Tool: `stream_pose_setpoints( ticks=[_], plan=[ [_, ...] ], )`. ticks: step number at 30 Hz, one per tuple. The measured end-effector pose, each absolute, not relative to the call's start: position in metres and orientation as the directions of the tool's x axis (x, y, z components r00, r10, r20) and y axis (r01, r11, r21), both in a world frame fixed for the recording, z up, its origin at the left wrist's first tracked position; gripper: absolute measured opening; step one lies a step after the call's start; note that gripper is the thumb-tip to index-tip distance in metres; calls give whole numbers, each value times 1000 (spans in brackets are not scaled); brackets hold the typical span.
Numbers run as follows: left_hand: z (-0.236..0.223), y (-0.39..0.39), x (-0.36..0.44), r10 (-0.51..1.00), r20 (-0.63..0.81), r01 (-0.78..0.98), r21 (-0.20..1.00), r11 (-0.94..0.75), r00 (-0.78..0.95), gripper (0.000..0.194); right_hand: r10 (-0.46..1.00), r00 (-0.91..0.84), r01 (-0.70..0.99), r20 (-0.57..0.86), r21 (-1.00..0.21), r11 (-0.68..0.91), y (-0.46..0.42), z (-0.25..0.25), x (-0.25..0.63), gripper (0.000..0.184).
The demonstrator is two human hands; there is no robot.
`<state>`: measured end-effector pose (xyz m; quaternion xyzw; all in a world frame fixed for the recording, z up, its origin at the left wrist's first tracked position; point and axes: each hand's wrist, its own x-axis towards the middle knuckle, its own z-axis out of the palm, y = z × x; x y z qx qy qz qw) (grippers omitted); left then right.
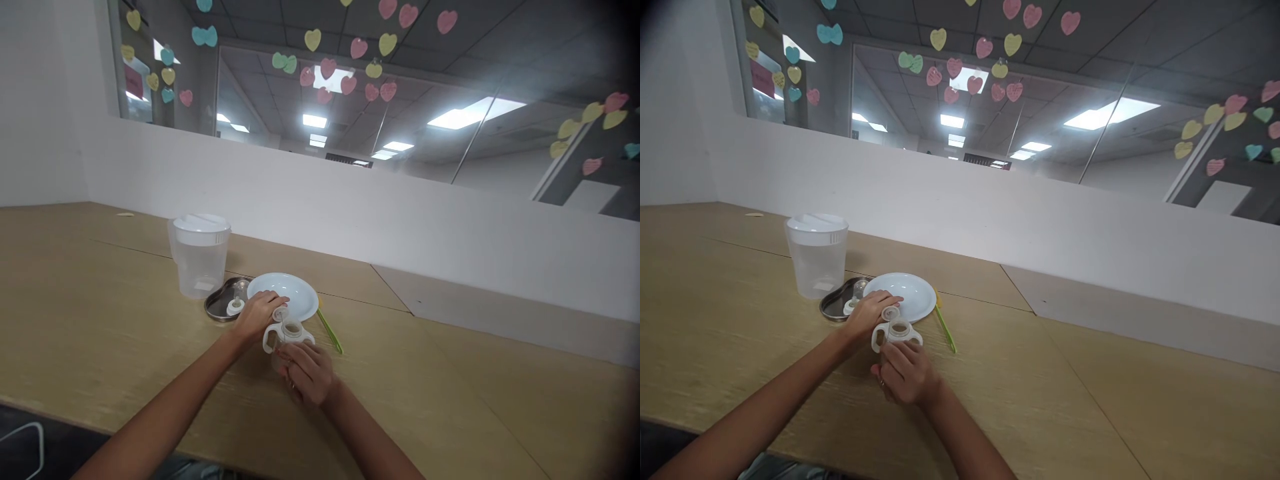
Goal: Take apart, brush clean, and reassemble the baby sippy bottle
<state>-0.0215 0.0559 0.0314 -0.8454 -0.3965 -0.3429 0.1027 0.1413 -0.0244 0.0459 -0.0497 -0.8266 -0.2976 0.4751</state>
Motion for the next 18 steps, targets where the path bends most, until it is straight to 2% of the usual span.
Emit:
stream_pose_setpoints(
  ticks=[11, 18],
  plan=[
    [32, 53, -22, 642, 622, 802, 37, -596, 448, 29, -166, -460, 414, 872, 376, 829, -23, 43, 141, 23],
    [31, 55, -21, 551, 701, 780, -12, -626, 453, 27, -129, -514, 432, 848, 386, 815, -24, 40, 142, 23]
  ],
)
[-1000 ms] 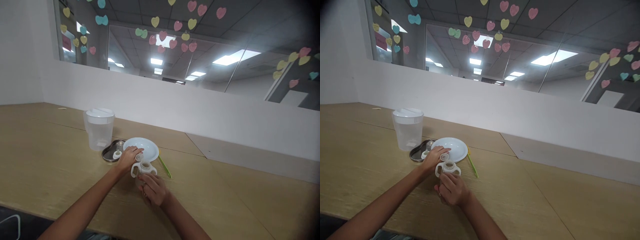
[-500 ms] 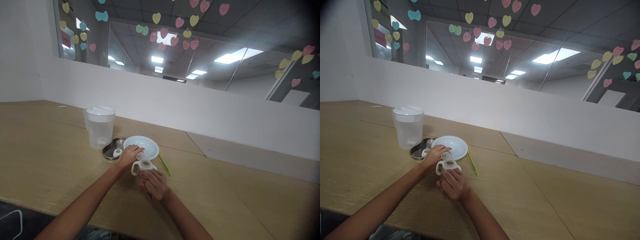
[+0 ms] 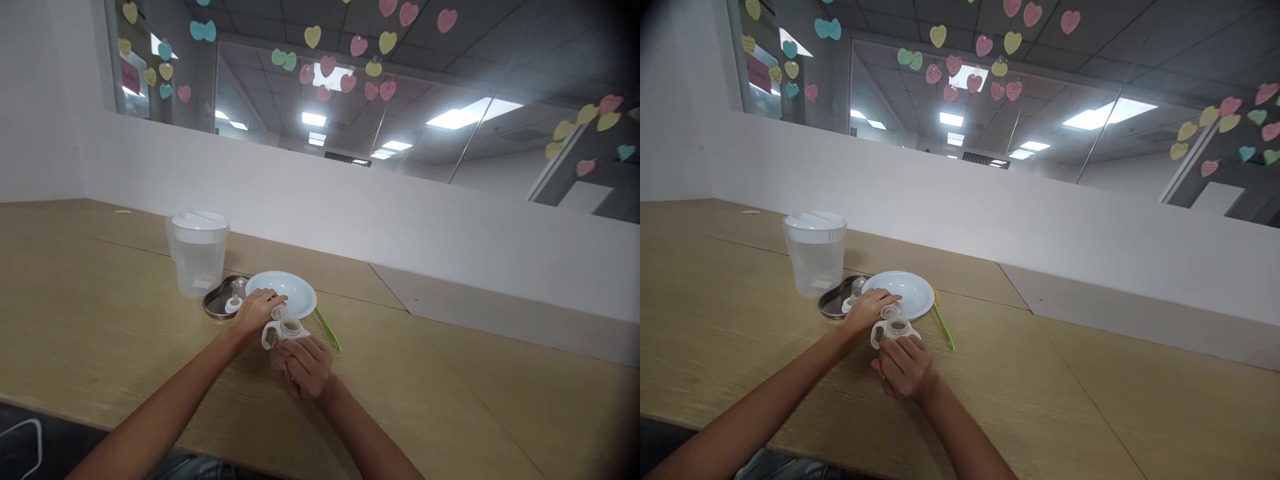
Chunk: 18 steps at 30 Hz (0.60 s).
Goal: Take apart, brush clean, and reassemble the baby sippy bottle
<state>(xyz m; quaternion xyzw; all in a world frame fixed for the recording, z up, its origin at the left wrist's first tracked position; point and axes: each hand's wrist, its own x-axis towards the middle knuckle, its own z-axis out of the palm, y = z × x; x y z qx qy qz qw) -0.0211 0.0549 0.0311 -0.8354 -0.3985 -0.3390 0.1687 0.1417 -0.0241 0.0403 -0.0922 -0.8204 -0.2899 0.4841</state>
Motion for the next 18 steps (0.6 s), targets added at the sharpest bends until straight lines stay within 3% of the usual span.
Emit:
stream_pose_setpoints(
  ticks=[18],
  plan=[
    [28, 59, -22, 418, 800, 768, -81, -636, 431, 26, -144, -530, 482, 836, 436, 760, -21, 35, 142, 26]
  ],
)
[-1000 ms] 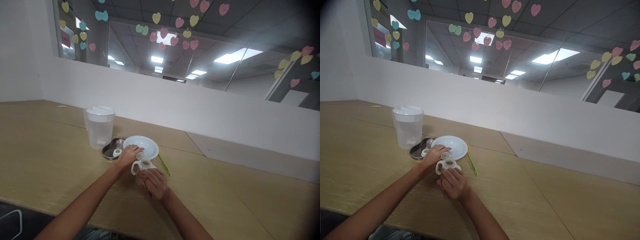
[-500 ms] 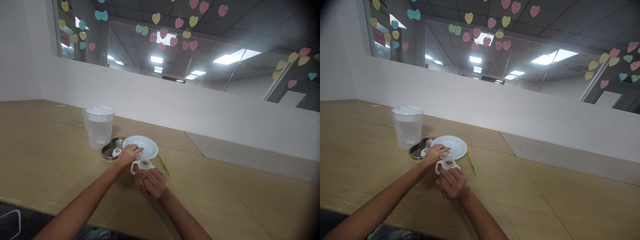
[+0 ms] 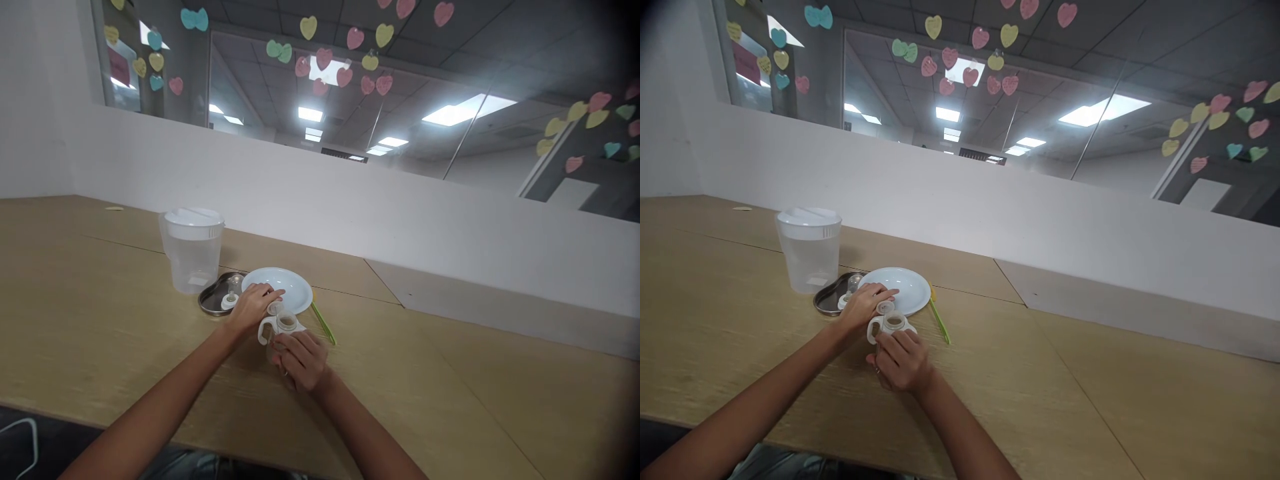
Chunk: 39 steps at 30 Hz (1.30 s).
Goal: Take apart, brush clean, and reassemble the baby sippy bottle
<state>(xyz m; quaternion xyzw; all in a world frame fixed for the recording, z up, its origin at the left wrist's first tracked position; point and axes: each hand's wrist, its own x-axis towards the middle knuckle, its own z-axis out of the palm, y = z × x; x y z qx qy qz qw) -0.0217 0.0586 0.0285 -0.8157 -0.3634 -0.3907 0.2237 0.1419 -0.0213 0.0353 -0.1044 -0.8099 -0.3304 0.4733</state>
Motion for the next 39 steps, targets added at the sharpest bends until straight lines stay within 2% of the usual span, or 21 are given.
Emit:
stream_pose_setpoints(
  ticks=[19, 39],
  plan=[
    [31, 55, -21, 422, 796, 759, -70, -647, 433, 28, -154, -523, 522, 838, 458, 719, -21, 36, 142, 21],
    [31, 53, -21, 440, 769, 756, -85, -649, 463, 27, -170, -460, 544, 872, 428, 722, -20, 39, 138, 24]
  ],
)
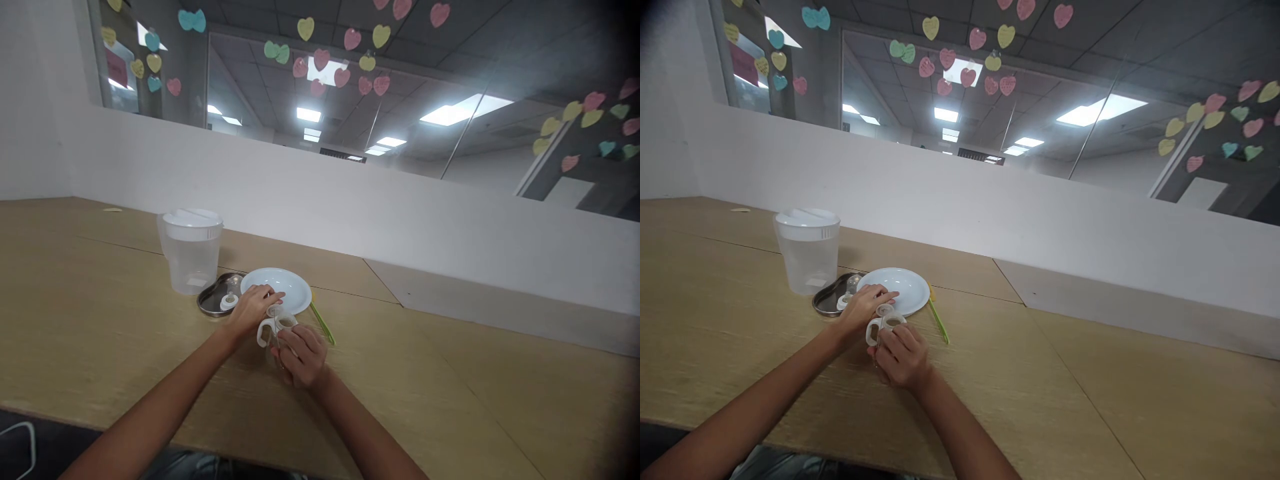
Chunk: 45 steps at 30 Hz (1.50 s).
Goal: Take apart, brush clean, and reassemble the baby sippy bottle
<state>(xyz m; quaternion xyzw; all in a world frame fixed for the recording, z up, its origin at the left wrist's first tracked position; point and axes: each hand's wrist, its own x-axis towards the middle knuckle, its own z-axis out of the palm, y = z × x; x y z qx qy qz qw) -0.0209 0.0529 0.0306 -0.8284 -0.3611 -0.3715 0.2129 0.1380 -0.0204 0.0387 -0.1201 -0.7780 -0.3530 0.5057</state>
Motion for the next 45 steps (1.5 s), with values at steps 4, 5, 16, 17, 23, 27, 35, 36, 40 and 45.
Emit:
stream_pose_setpoints(
  ticks=[4, 5, 16, 17, 23, 27, 35, 36, 40, 45],
  plan=[
    [31, 52, -21, 452, 765, 759, -74, -646, 459, 26, -181, -453, 565, 873, 438, 699, -19, 38, 138, 24],
    [31, 52, -21, 452, 764, 759, -76, -647, 461, 26, -185, -450, 568, 874, 440, 696, -19, 38, 138, 23],
    [30, 53, -21, 469, 747, 760, -74, -646, 471, 24, -145, -440, 588, 886, 406, 700, -17, 38, 138, 20],
    [30, 52, -21, 468, 748, 758, -72, -648, 471, 24, -138, -443, 588, 886, 403, 701, -17, 38, 138, 19],
    [33, 49, -22, 468, 743, 747, -63, -662, 478, 24, -111, -447, 593, 887, 387, 706, -18, 40, 137, 18],
    [34, 48, -21, 463, 748, 744, -62, -665, 476, 24, -95, -459, 595, 884, 385, 706, -19, 41, 137, 19],
    [31, 51, -22, 456, 753, 752, -79, -655, 476, 24, -62, -465, 622, 883, 376, 687, -19, 40, 137, 21],
    [31, 51, -22, 455, 752, 751, -80, -655, 477, 24, -58, -466, 623, 883, 374, 688, -19, 40, 137, 20],
    [34, 48, -21, 450, 759, 753, -80, -653, 471, 23, -52, -460, 622, 886, 364, 693, -19, 40, 137, 20],
    [34, 48, -21, 446, 770, 750, -62, -658, 455, 22, -65, -438, 607, 896, 349, 714, -17, 41, 137, 21]
  ],
)
